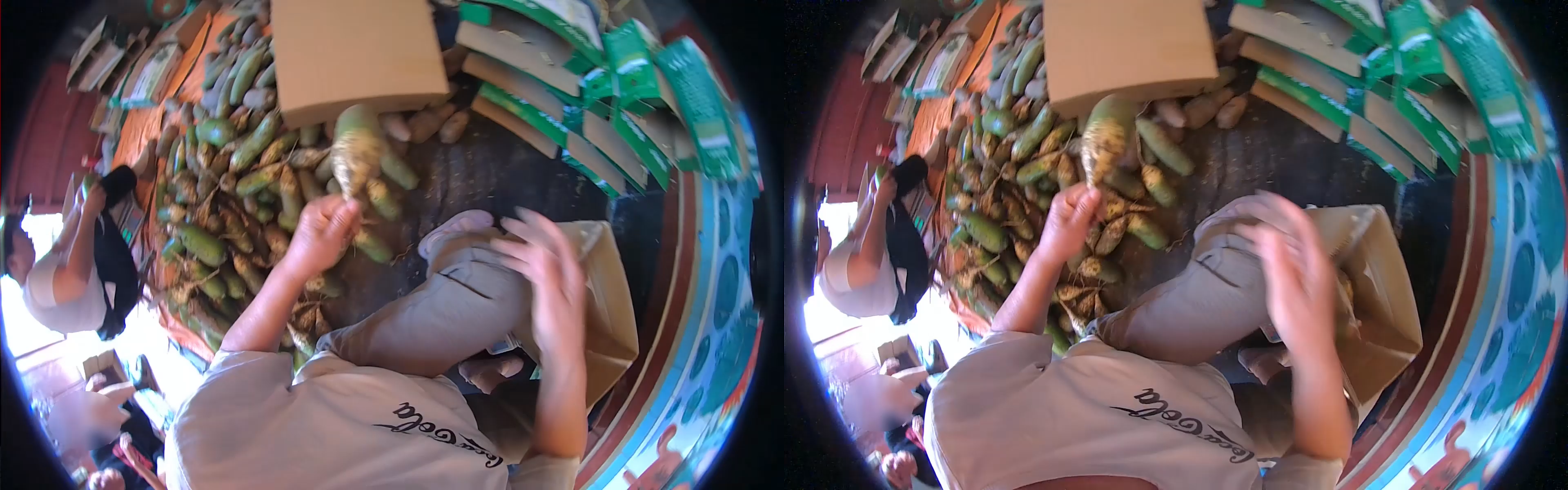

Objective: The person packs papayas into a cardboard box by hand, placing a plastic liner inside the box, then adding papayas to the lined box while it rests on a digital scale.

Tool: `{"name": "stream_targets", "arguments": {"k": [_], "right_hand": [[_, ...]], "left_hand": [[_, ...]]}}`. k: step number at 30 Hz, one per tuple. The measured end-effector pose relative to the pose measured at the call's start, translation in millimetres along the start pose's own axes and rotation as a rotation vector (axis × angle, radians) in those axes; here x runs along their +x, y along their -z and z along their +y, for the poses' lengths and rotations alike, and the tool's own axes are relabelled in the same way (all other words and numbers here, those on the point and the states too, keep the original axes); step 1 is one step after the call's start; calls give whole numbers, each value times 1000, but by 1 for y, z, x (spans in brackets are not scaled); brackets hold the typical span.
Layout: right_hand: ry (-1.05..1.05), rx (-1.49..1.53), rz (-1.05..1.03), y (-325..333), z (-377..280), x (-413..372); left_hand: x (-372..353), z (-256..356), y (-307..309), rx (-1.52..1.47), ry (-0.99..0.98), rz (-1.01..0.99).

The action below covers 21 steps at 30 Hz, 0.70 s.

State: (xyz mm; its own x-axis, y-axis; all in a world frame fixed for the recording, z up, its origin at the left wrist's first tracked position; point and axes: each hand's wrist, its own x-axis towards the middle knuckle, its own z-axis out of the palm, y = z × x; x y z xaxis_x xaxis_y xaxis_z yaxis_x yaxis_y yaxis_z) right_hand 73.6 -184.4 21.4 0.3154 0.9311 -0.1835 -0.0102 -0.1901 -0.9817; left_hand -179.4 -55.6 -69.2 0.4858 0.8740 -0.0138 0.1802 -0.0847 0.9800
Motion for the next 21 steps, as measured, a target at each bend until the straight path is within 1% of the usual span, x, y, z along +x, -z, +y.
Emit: {"name": "stream_targets", "arguments": {"k": [1, 3, 4, 5, 7, 8, 10, 11, 12, 13, 14, 15, 17, 18, 21], "right_hand": [[-91, 222, -112, -10, 4, 16], [-208, 417, -86, -35, 13, 43], [-181, 586, -56, -39, 14, 57], [-153, 754, -36, -37, 13, 66], [-101, 703, 19, -24, 11, 66], [-74, 676, 44, -17, 8, 65], [103, 565, 92, 0, 4, 62], [185, 509, 115, 10, 0, 59], [266, 417, 122, 21, -9, 55], [237, 342, 105, 33, -21, 46], [289, 232, 123, 43, -23, 43], [336, 121, 141, 52, -25, 40], [353, -27, 128, 67, -26, 30], [354, -99, 123, 72, -26, 25], [365, -168, 67, 86, -29, 6]], "left_hand": [[6, 16, -12, 135, -171, -67], [24, 37, -36, 474, -591, -82], [27, 52, -47, 538, -680, -123], [27, 61, -53, 783, -668, -211], [39, 65, -64, 917, -659, -317], [43, 70, -69, 818, -716, -309], [54, 79, -73, 621, -820, -301], [63, 82, -74, 566, -844, -239], [68, 94, -74, 501, -701, -239], [73, 108, -73, 436, -554, -240], [78, 125, -75, 381, -424, -252], [84, 132, -85, 182, -493, -241], [96, 146, -110, -217, -617, -223], [100, 152, -115, -188, -612, -257], [92, 174, -140, -438, -326, -437]]}}
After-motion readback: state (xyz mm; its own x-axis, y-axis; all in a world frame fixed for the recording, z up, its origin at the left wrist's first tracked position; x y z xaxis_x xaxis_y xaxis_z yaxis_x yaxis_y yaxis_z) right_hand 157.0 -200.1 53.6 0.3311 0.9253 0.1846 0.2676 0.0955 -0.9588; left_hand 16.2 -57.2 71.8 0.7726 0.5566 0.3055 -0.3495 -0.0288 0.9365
